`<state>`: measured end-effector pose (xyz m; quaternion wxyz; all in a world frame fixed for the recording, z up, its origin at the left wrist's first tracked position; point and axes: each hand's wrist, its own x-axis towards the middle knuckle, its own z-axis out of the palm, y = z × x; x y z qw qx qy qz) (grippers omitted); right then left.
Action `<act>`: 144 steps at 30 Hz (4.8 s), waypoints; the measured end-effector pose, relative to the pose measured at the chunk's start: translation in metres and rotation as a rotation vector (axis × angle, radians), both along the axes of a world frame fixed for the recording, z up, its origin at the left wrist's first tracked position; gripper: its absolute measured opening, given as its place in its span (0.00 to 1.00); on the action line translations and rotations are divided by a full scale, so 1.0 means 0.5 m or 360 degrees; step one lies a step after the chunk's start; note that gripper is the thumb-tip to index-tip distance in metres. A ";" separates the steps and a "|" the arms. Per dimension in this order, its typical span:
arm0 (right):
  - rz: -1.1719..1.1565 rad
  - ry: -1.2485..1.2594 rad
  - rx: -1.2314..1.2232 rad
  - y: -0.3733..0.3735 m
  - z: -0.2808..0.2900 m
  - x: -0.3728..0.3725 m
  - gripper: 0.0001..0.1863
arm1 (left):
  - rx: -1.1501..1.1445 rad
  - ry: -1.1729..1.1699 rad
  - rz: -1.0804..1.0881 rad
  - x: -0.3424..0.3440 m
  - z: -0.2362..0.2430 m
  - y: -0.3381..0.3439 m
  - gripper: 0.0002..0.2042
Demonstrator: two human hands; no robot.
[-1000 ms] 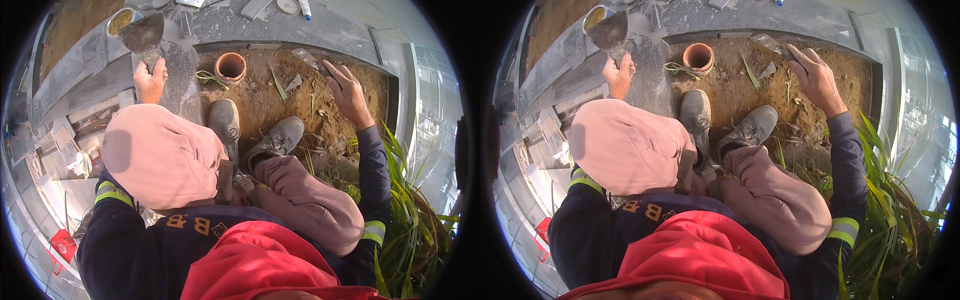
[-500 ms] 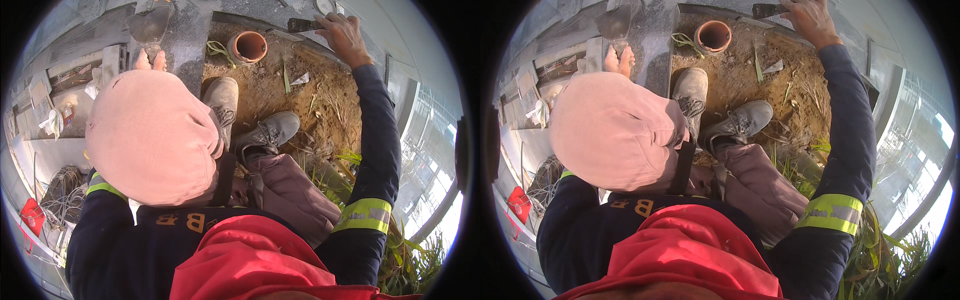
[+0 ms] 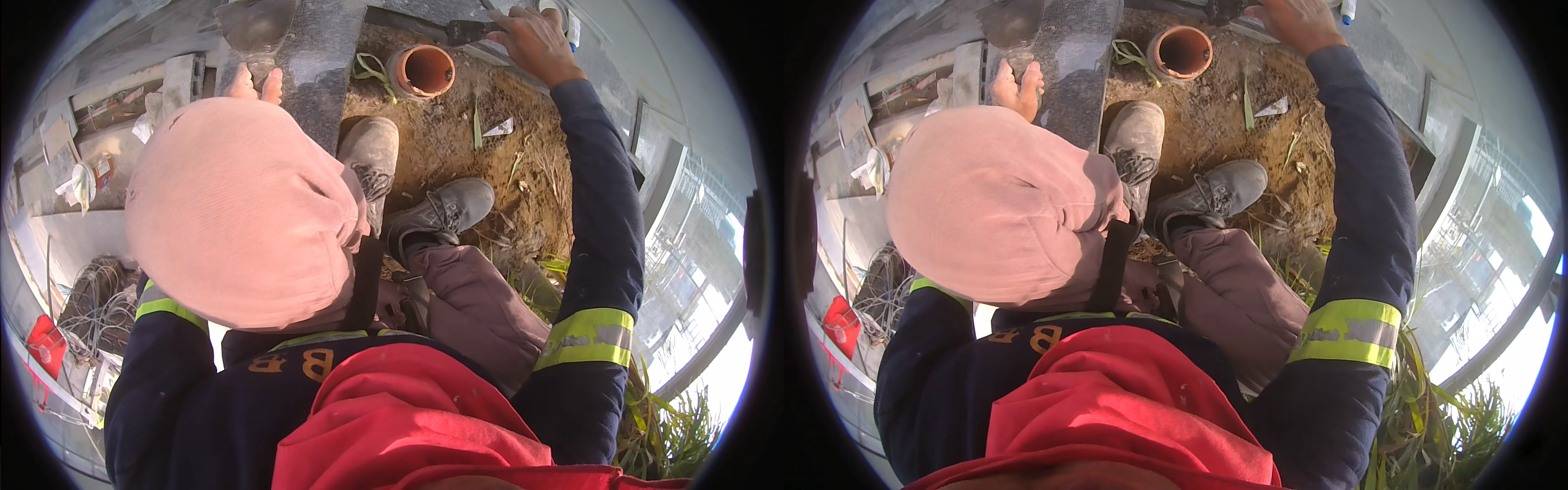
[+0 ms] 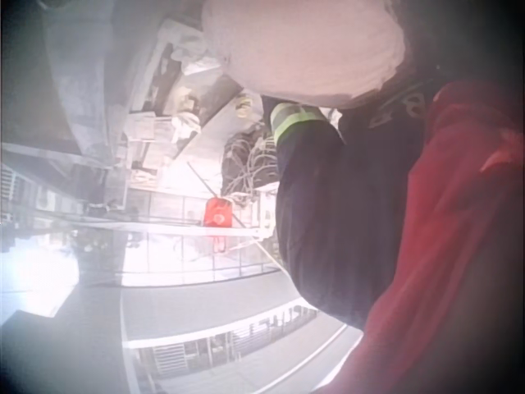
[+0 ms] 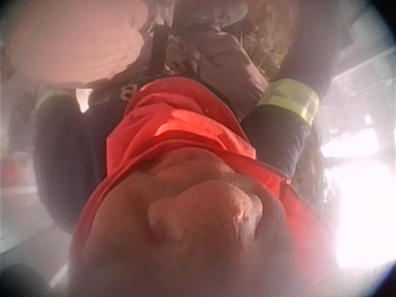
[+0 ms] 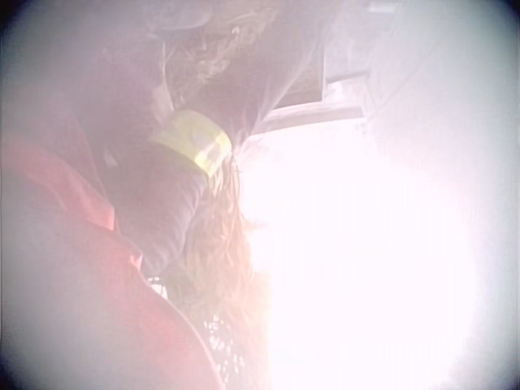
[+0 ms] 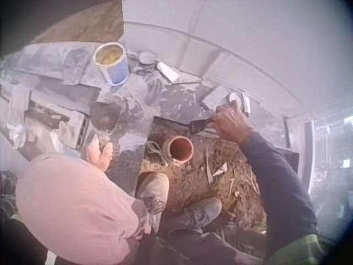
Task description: The person uses a trowel and a smaller tool to scoop and spread a gray paste onto a tiled surface. They repeatedly transfer material between the tools and smooth the paste along the edges of the tiles.
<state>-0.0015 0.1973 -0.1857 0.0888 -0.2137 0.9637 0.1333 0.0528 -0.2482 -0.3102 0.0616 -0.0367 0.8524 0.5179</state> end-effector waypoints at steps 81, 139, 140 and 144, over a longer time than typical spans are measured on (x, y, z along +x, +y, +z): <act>-0.1018 0.0440 -0.0646 -0.028 -0.159 0.225 0.20 | 0.0101 0.0181 0.0049 0.004 -0.030 0.000 0.15; -0.0805 0.0215 -0.0697 0.137 -0.108 0.272 0.18 | -0.0001 0.0055 -0.0001 -0.001 -0.006 0.012 0.12; -0.0698 0.0060 -0.0376 0.170 -0.059 0.250 0.17 | -0.0046 0.0040 0.0008 -0.002 -0.006 0.008 0.12; 0.0044 -0.0003 0.0287 0.178 0.082 0.128 0.14 | -0.0017 0.0204 0.0020 0.003 -0.015 0.008 0.12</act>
